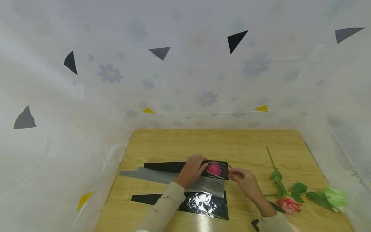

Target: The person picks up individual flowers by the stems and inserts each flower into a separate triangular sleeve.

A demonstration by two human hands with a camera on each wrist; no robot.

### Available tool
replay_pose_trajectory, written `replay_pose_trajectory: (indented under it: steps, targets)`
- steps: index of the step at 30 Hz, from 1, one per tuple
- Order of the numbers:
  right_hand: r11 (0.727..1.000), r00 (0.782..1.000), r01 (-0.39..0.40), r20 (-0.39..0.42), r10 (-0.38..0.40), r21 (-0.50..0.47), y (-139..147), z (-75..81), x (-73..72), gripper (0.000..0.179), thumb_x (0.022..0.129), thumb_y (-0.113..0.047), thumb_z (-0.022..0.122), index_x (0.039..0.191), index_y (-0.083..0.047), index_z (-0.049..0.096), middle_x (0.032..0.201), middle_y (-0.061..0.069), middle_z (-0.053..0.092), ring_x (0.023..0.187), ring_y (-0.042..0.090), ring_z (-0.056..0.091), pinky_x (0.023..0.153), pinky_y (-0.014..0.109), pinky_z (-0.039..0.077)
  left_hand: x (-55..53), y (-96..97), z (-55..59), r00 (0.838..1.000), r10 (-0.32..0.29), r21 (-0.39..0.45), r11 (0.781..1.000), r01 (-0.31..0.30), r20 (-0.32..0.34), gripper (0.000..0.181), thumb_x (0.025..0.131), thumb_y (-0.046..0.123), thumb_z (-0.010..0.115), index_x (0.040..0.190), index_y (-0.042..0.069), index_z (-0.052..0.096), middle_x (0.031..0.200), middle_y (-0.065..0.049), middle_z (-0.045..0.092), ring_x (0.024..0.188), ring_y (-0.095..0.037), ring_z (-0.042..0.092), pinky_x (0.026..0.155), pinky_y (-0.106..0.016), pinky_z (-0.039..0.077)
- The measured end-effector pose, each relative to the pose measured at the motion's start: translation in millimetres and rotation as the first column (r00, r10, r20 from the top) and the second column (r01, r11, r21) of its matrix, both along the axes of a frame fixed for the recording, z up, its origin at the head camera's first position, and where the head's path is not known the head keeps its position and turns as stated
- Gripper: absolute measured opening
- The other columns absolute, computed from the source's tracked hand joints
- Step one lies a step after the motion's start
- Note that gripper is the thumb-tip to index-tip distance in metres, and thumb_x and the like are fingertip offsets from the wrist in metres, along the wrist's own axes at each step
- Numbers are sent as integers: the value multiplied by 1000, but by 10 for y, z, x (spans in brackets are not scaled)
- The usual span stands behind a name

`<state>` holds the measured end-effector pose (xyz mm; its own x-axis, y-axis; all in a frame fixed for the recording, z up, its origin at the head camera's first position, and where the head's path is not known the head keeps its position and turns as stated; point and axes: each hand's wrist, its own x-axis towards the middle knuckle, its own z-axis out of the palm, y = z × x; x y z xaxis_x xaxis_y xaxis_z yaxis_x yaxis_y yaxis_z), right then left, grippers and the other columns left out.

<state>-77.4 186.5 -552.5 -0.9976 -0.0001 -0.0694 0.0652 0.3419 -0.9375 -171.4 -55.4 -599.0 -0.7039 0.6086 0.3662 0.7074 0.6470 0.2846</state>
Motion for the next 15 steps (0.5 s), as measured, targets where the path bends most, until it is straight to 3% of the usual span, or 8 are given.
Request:
replay_pose_trajectory:
  steps: [4,8,15]
  targets:
    - [990,994,97,53,-92,-101,38,-147,34,20,89,2,57,108,8,62,101,23,64,91,30,64,75,30,52,-113,-8,-25,1000,26,-16,1000,-26,9,37,99,44,32,118,21,54,107,7,55,87,-11,46,73,-30,35]
    - [979,981,123,167,-96,-163,11,-374,88,24,90,3,55,111,13,58,104,26,61,92,33,63,77,33,51,-216,28,-46,999,35,-35,999,-34,34,40,99,46,30,119,21,54,107,7,54,89,-12,45,74,-32,34]
    - [995,965,87,247,-94,39,-165,-745,165,28,84,-6,63,105,12,62,88,12,67,75,20,63,64,29,51,-351,92,-154,996,51,-113,993,-42,73,42,99,48,27,121,21,52,110,6,53,95,-13,46,81,-35,35]
